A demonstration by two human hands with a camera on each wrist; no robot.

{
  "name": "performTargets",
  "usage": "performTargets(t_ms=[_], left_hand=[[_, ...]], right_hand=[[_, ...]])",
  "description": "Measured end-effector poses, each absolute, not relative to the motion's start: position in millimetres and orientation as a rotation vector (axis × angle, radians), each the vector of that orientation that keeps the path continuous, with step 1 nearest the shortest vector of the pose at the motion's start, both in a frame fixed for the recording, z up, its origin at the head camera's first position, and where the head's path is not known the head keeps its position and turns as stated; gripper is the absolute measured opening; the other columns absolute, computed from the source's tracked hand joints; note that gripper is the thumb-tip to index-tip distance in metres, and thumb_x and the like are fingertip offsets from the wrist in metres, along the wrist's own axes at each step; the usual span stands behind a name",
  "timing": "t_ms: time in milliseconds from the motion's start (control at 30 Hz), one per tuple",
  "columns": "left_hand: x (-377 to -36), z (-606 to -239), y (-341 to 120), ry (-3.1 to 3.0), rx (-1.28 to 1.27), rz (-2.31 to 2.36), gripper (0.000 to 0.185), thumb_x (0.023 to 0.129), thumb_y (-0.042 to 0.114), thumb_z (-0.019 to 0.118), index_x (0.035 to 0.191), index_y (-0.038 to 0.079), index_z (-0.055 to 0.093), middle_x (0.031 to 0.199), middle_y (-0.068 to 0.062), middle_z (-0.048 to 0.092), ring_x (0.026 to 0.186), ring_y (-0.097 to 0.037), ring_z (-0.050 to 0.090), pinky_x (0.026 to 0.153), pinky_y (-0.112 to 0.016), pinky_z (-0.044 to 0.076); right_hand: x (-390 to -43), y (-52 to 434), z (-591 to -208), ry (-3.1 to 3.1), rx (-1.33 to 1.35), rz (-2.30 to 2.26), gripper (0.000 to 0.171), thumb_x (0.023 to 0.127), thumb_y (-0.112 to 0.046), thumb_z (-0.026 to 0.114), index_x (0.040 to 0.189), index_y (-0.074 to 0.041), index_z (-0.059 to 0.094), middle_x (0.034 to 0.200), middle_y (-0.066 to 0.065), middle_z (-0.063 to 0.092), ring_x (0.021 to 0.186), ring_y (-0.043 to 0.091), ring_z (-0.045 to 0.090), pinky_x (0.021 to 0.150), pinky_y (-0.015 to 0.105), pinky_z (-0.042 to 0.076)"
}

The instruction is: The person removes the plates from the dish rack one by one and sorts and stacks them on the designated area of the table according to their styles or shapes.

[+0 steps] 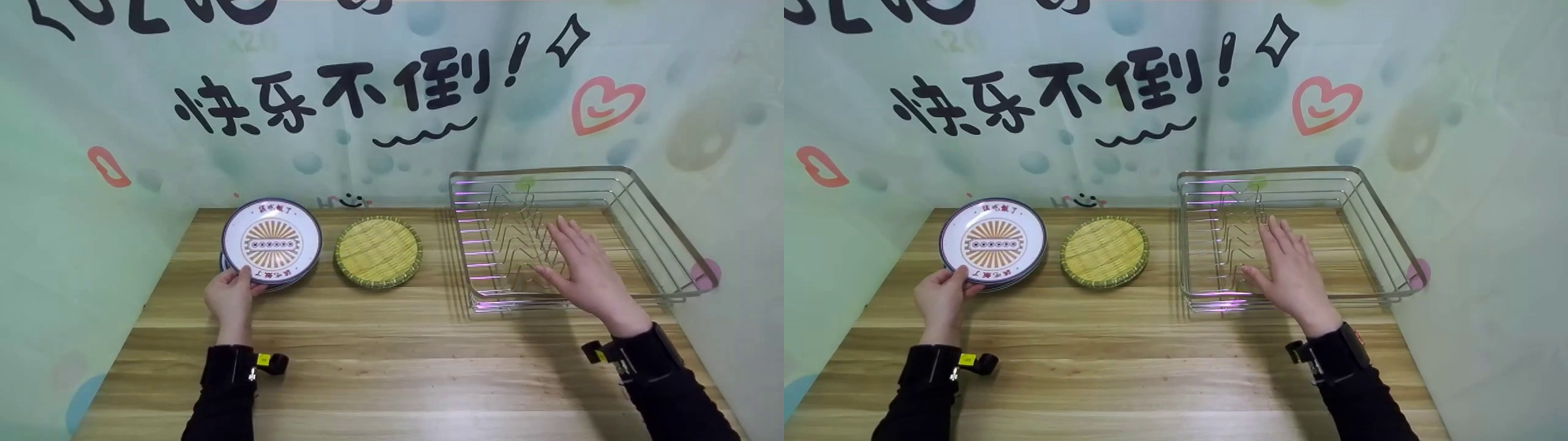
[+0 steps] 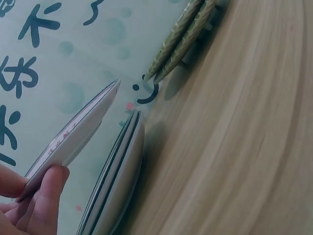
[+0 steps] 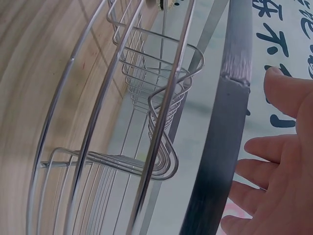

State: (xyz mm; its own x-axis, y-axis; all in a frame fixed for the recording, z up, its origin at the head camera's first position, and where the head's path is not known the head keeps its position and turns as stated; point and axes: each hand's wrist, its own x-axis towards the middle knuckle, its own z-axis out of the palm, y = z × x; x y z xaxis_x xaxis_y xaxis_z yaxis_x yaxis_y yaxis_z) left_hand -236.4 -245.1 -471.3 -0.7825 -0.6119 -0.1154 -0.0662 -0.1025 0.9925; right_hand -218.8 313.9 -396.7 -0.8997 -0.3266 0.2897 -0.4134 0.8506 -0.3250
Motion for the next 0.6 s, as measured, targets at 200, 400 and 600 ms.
performTargets(t_ms=[200, 400, 600], left_hand=[[-237.1, -476.3, -253.3, -1.780, 0.775, -1.971, 0.032, 0.099, 0.005, 0.056, 0.122, -0.017, 0.053, 0.119, -0.030, 0.056, 0.060, -0.009, 0.066, 0.070, -0.025, 0.059], [-237.9, -480.8, -257.5, -1.775, 0.786, -1.990, 0.037, 0.100, 0.006, 0.054, 0.129, -0.018, 0.050, 0.124, -0.032, 0.053, 0.060, -0.008, 0.067, 0.072, -0.025, 0.059], [-239.5, -483.2, -259.7, -1.742, 0.792, -2.024, 0.040, 0.101, 0.007, 0.053, 0.130, -0.019, 0.048, 0.122, -0.031, 0.052, 0.060, -0.008, 0.067, 0.072, -0.026, 0.059]], right_hand=[[-218.6, 314.8, -395.4, -2.802, 0.566, 0.575, 0.081, 0.096, -0.037, 0.064, 0.154, 0.003, 0.024, 0.158, 0.028, 0.018, 0.145, 0.046, 0.014, 0.119, 0.055, 0.002], [-219.4, 317.4, -394.0, -2.795, 0.556, 0.581, 0.080, 0.095, -0.033, 0.066, 0.153, 0.005, 0.025, 0.158, 0.029, 0.019, 0.145, 0.047, 0.015, 0.119, 0.056, 0.003], [-218.9, 320.4, -395.5, -2.803, 0.550, 0.575, 0.080, 0.096, -0.035, 0.064, 0.153, 0.005, 0.024, 0.158, 0.029, 0.018, 0.145, 0.047, 0.014, 0.119, 0.055, 0.002]])
